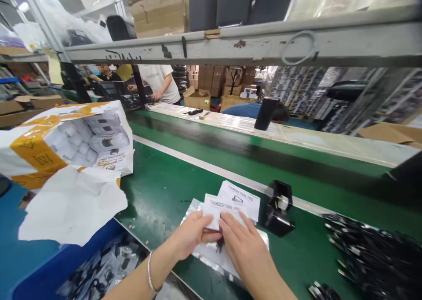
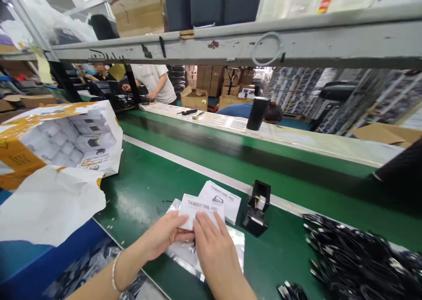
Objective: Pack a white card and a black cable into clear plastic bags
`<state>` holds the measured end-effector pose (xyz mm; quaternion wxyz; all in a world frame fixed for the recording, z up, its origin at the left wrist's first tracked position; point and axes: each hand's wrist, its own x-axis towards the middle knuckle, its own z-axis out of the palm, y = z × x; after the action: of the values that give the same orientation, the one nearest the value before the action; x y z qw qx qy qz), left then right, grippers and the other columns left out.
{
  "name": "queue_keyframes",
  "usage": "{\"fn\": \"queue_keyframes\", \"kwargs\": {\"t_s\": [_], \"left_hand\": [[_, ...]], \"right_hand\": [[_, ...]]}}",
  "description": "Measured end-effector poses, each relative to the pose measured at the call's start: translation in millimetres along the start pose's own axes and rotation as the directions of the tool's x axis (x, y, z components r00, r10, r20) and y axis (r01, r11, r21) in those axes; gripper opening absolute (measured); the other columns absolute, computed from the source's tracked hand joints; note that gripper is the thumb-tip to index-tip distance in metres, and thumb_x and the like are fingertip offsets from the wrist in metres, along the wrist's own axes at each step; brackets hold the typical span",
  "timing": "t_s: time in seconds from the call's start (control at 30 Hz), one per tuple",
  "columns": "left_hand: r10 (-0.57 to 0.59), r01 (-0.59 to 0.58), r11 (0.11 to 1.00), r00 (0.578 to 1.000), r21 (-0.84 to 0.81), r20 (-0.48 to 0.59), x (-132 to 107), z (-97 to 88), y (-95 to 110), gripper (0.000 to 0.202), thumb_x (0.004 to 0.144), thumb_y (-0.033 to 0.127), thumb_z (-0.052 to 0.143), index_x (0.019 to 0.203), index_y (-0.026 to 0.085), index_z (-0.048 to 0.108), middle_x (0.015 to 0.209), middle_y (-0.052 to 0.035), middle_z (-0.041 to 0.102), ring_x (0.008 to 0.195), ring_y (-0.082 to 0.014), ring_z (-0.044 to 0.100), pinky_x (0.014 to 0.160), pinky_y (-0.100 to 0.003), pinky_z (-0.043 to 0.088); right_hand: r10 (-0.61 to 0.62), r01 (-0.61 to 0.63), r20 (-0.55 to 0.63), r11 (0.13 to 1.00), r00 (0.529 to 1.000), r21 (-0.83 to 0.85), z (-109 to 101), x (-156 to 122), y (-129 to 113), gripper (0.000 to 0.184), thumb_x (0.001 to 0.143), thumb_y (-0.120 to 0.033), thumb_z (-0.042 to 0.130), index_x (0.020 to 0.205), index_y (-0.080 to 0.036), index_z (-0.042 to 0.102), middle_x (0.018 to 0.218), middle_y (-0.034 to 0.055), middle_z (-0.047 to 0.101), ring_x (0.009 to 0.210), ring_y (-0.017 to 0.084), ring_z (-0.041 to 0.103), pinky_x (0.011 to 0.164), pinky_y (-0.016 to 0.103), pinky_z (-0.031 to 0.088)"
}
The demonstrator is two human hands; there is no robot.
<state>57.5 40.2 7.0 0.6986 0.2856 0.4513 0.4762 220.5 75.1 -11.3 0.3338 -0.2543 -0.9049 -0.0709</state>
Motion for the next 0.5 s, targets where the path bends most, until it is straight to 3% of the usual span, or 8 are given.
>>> {"fn": "queue_keyframes", "kwargs": {"t_s": [0.03,0.07,0.13,0.2,0.27,0.33,0.4,0.5], "left_hand": [[0.014,-0.014,1.000,1.000,0.022,0.002,-1,2.1,0,0.033,0.077,0.035,0.058,0.102,0.013,0.060,0.102,-0.0093,0.066,0.083,-0.0170,0.065,0.081,-0.029,0.049],[0.014,-0.015,0.998,1.000,0.055,0.023,-3,4.4,-1,0.031,0.077,0.035,0.059,0.099,0.014,0.062,0.099,-0.0076,0.067,0.079,-0.0165,0.065,0.079,-0.029,0.049],[-0.016,-0.003,0.988,0.992,0.152,0.123,-7,9.5,-2,0.031,0.078,0.040,0.056,0.093,0.015,0.065,0.089,-0.0052,0.068,0.075,-0.0160,0.064,0.076,-0.029,0.050],[-0.043,-0.010,0.969,0.977,0.245,0.211,-9,14.8,-4,0.033,0.080,0.044,0.052,0.094,0.017,0.064,0.085,-0.0029,0.066,0.074,-0.0147,0.062,0.075,-0.029,0.049],[-0.002,-0.052,0.949,0.985,0.312,0.172,-8,20.6,-7,0.033,0.081,0.044,0.049,0.098,0.018,0.059,0.082,-0.0016,0.063,0.072,-0.0134,0.059,0.071,-0.027,0.048],[0.104,-0.114,0.873,0.993,0.474,0.047,-4,28.0,-13,0.027,0.082,0.042,0.047,0.092,0.018,0.056,0.077,-0.0001,0.059,0.067,-0.0125,0.055,0.064,-0.025,0.045],[0.239,-0.165,0.671,0.971,0.723,0.000,2,37.8,-21,0.021,0.083,0.037,0.045,0.081,0.019,0.055,0.074,0.0006,0.054,0.065,-0.0134,0.052,0.061,-0.027,0.042],[0.381,-0.193,0.262,0.921,0.946,0.083,9,54.8,-38,0.018,0.081,0.035,0.047,0.076,0.020,0.055,0.079,-0.0017,0.052,0.074,-0.0186,0.051,0.066,-0.032,0.040]], "right_hand": [[0.155,-0.153,-0.027,0.987,0.988,0.053,-5,-9,-3,0.035,0.083,-0.019,0.048,0.117,-0.014,0.051,0.120,0.0135,0.056,0.111,0.025,0.050,0.096,0.042,0.038],[0.387,-0.379,-0.050,0.917,0.921,0.124,-11,-18,-4,0.046,0.080,-0.029,0.052,0.123,-0.013,0.046,0.127,0.0158,0.049,0.115,0.029,0.047,0.093,0.043,0.041],[0.744,-0.746,0.170,0.569,0.647,0.347,-26,-34,-1,0.058,0.076,-0.042,0.055,0.125,-0.012,0.044,0.125,0.0170,0.051,0.106,0.031,0.054,0.081,0.039,0.050],[0.783,-0.871,0.498,0.110,0.373,0.480,-43,-48,6,0.058,0.072,-0.048,0.058,0.116,-0.010,0.053,0.109,0.0161,0.062,0.090,0.029,0.062,0.071,0.035,0.054],[0.758,-0.829,0.619,-0.201,0.205,0.522,-59,-61,12,0.055,0.066,-0.050,0.064,0.105,-0.010,0.061,0.094,0.0129,0.069,0.081,0.027,0.065,0.068,0.032,0.055],[0.827,-0.751,0.560,-0.336,0.055,0.569,-75,-75,15,0.053,0.063,-0.049,0.067,0.101,-0.012,0.064,0.088,0.0092,0.071,0.078,0.025,0.065,0.068,0.030,0.054],[0.859,-0.702,0.509,-0.396,-0.055,0.592,-89,-88,15,0.051,0.062,-0.049,0.068,0.100,-0.014,0.065,0.085,0.0074,0.071,0.076,0.024,0.065,0.066,0.030,0.054],[0.871,-0.707,0.483,-0.397,-0.089,0.585,-102,-103,10,0.048,0.061,-0.048,0.068,0.095,-0.014,0.068,0.083,0.0078,0.071,0.072,0.023,0.064,0.063,0.030,0.053]]}}
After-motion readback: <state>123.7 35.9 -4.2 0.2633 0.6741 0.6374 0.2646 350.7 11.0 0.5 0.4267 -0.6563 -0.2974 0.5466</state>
